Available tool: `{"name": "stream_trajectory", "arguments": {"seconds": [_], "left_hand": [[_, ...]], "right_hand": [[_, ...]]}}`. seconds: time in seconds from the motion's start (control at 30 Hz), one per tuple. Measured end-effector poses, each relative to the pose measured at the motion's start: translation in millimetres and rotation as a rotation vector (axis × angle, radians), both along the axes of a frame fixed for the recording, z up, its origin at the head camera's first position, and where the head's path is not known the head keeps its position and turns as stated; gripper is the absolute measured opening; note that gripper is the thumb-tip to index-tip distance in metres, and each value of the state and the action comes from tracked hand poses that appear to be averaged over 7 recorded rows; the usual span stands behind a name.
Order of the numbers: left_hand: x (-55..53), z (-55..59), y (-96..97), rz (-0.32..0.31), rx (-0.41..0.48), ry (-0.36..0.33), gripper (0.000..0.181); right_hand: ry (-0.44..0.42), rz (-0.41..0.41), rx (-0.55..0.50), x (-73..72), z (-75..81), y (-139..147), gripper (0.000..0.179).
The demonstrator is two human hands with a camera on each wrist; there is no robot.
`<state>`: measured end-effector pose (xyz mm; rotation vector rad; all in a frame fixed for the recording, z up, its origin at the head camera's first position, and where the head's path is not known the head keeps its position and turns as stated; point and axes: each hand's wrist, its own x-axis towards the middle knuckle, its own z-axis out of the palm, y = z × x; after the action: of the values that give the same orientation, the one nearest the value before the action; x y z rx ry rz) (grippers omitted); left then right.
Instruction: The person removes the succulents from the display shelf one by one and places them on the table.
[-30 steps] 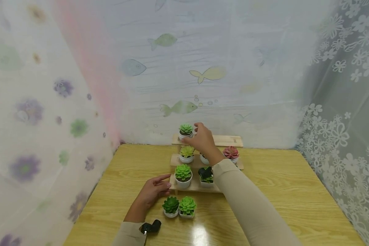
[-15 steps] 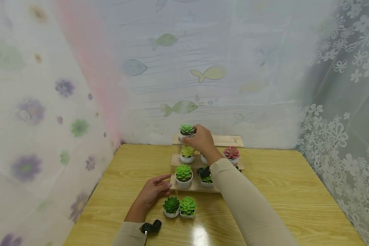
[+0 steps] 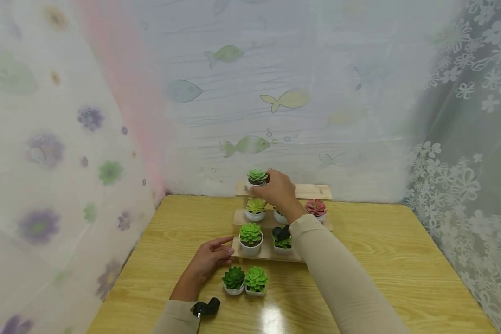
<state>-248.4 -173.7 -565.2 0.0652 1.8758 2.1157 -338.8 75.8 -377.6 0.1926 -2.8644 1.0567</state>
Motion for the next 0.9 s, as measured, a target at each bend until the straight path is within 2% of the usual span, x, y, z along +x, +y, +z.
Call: {"name": "stream_trajectory", "arguments": {"seconds": [0.07, 0.27, 0.33, 0.57, 0.73, 0.9], "left_hand": [[0.5, -0.2, 0.7, 0.003, -0.003, 0.003, 0.06], [1.3, -1.8, 2.0, 0.002, -0.006, 0.005, 0.06], [1.9, -1.5, 2.3, 0.003, -0.006, 0.0, 0.06], [5.1, -0.2, 3.4, 0.011, -0.009, -0.013, 0.06], [5.1, -0.7, 4.0, 0.015, -0.006, -0.01, 0.06], [6.3, 0.2, 4.9, 0.023, -0.002, -0.007, 0.06]], "right_hand": [[-0.005, 0.004, 0.005, 1.4, -0.2, 3, 0.056], [-0.014, 0.005, 0.012, 4.1, -2.5, 10, 0.081], [-0.012, 0.007, 0.016, 4.5, -2.9, 12, 0.079], [-0.008, 0.012, -0.011, 5.6, -2.8, 20, 0.051], [0.011, 0.032, -0.037, 7.9, -2.0, 23, 0.049], [0.039, 0.045, -0.057, 14.1, -0.8, 28, 0.055]]}}
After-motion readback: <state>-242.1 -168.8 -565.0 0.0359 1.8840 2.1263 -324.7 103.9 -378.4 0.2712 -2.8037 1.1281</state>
